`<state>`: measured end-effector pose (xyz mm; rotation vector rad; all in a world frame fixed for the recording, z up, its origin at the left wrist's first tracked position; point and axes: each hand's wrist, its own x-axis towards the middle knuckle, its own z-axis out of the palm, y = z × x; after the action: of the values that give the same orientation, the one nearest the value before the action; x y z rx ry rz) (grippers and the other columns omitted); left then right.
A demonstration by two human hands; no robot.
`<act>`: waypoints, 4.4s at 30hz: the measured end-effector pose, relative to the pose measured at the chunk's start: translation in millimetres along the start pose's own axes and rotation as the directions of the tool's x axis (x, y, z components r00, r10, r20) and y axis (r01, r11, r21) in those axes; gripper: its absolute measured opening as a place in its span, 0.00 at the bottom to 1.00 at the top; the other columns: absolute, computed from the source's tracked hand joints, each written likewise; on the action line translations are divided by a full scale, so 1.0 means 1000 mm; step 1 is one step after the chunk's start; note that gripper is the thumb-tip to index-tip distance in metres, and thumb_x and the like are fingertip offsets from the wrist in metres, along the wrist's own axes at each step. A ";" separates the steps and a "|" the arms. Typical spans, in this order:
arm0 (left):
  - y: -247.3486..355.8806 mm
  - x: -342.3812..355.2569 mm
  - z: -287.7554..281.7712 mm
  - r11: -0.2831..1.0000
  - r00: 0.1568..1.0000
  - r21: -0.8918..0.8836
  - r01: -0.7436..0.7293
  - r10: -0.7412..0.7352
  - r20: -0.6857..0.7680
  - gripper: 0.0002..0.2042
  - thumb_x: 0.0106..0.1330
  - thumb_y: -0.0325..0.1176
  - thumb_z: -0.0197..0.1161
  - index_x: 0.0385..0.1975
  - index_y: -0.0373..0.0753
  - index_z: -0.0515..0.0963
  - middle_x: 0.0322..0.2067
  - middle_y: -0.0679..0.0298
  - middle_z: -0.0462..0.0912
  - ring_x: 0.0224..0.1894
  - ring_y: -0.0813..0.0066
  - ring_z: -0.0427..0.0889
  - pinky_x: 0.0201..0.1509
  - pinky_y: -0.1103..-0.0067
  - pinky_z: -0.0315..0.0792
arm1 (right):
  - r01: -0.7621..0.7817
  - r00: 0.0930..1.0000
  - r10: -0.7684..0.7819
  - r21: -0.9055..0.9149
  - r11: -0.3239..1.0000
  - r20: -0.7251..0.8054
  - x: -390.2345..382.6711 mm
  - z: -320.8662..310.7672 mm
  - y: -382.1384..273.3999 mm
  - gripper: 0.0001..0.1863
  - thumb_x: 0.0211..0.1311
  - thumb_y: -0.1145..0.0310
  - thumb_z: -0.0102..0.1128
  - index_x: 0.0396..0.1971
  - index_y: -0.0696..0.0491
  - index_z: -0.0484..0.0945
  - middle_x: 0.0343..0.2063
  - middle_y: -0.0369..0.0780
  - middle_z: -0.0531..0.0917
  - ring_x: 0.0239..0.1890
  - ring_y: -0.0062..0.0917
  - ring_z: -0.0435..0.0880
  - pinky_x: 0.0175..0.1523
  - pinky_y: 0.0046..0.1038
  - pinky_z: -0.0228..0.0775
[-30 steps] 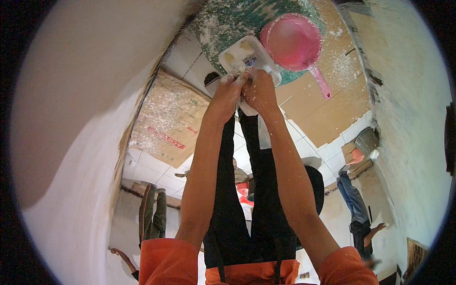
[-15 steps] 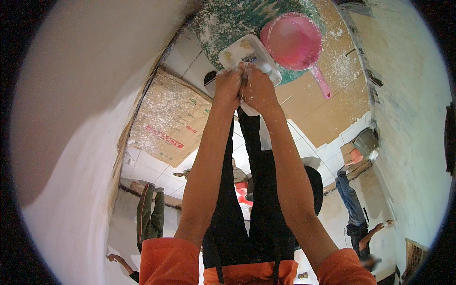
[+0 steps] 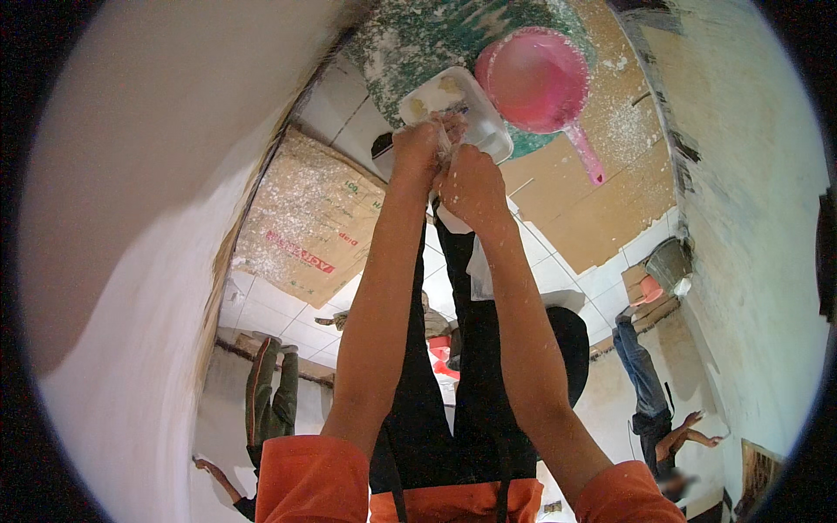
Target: The person paints a wall corner using a brush, dipping it into a small white container of paint and applying it to the surface.
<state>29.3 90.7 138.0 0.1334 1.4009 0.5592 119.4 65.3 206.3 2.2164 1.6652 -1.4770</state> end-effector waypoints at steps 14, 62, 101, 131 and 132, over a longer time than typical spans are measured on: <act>0.003 -0.008 0.006 0.951 0.968 0.181 -0.250 0.240 0.075 0.15 0.68 0.36 0.47 0.41 0.28 0.73 0.32 0.58 0.80 0.28 0.71 0.79 0.35 0.80 0.74 | 0.047 0.999 -0.048 0.152 0.987 -0.001 -0.007 -0.004 0.015 0.09 0.46 0.76 0.49 0.26 0.67 0.70 0.26 0.59 0.75 0.34 0.57 0.74 0.40 0.45 0.66; 0.020 -0.058 0.000 0.978 0.997 -0.198 0.072 -0.075 -0.007 0.10 0.66 0.30 0.54 0.39 0.30 0.76 0.35 0.58 0.80 0.35 0.73 0.80 0.36 0.76 0.75 | -0.018 0.960 -0.140 0.552 0.834 0.242 0.012 -0.017 0.018 0.14 0.48 0.71 0.52 0.33 0.65 0.76 0.25 0.40 0.78 0.29 0.26 0.76 0.36 0.30 0.68; 0.006 -0.023 -0.002 0.931 0.986 0.344 -0.124 0.077 0.145 0.11 0.66 0.30 0.44 0.36 0.29 0.73 0.32 0.56 0.78 0.35 0.70 0.77 0.39 0.74 0.71 | 0.250 0.967 -0.245 0.088 0.964 -0.070 0.015 0.014 0.028 0.17 0.57 0.65 0.46 0.36 0.64 0.73 0.35 0.58 0.77 0.35 0.50 0.79 0.43 0.45 0.72; -0.014 0.022 0.003 0.905 0.991 -0.407 0.126 -0.131 0.017 0.07 0.66 0.30 0.45 0.27 0.38 0.67 0.17 0.67 0.66 0.17 0.75 0.65 0.22 0.76 0.66 | 0.033 0.998 -0.034 -0.007 0.999 -0.052 -0.027 0.009 0.012 0.11 0.57 0.67 0.50 0.24 0.61 0.73 0.22 0.53 0.77 0.26 0.48 0.78 0.30 0.44 0.71; -0.012 0.020 0.007 0.861 0.988 -0.491 0.135 -0.155 0.000 0.08 0.65 0.30 0.44 0.24 0.39 0.66 0.16 0.68 0.64 0.15 0.76 0.62 0.21 0.77 0.65 | 0.031 0.998 -0.032 -0.009 0.999 -0.057 -0.027 0.009 0.014 0.11 0.57 0.67 0.50 0.24 0.61 0.73 0.22 0.53 0.77 0.26 0.48 0.78 0.30 0.44 0.71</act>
<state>40.5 90.8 116.9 -0.3933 1.2528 0.7767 123.6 34.7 212.4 2.2597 1.7274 -1.4238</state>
